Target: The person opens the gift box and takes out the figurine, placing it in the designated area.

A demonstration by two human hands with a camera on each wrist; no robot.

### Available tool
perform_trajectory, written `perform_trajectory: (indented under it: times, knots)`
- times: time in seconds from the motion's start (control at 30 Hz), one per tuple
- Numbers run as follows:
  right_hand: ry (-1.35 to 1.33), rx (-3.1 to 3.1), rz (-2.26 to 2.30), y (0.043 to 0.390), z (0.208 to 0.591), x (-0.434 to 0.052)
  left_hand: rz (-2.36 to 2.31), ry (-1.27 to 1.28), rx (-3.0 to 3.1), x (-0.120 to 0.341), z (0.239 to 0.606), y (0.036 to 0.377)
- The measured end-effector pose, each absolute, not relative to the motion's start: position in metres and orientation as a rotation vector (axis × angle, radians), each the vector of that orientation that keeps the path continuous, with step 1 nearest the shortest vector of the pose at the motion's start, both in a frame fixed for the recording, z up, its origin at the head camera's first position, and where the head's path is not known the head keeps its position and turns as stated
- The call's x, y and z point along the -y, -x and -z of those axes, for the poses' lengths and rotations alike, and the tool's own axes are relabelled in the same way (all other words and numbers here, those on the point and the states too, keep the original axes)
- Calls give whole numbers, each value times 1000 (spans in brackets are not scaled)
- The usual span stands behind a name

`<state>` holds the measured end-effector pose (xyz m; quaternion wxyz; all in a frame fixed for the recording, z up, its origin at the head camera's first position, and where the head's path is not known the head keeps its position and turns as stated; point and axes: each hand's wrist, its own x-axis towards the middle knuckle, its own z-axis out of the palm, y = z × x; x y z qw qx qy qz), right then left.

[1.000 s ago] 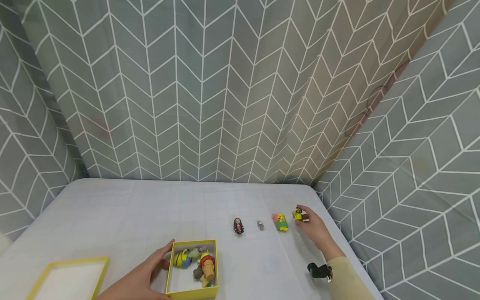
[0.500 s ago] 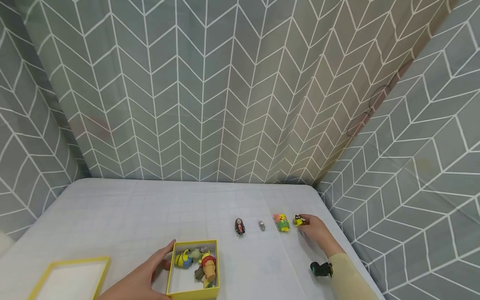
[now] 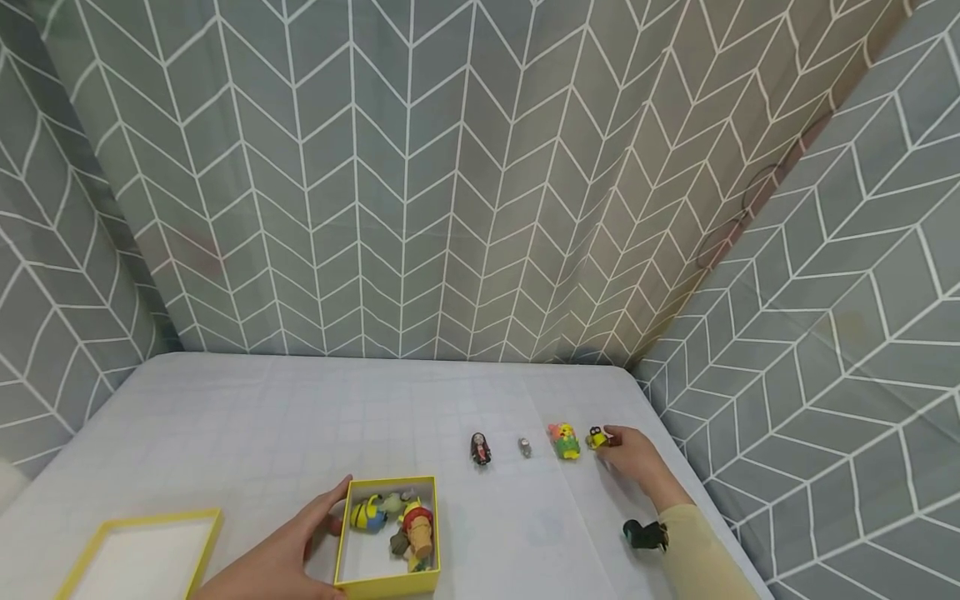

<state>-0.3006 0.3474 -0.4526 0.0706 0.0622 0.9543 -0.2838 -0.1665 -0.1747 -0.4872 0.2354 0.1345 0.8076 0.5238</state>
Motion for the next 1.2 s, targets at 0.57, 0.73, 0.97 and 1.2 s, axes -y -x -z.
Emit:
perform_trajectory:
  times: [0.57,0.73,0.97,1.2]
  knots:
    - [80,-3029,1194,281,427,-284,-1350,-436,-2377,174,482,166]
    - [175,-2965,1283,272,424,-253,-1343,-481,-2396,173,483,163]
    - [367,-2862,1289,260,423,-216,-1354,-452,-2376,172,483,161]
    - [577,-2741,1273,247,419,-175,-1355,-461,-2400,173,484,159]
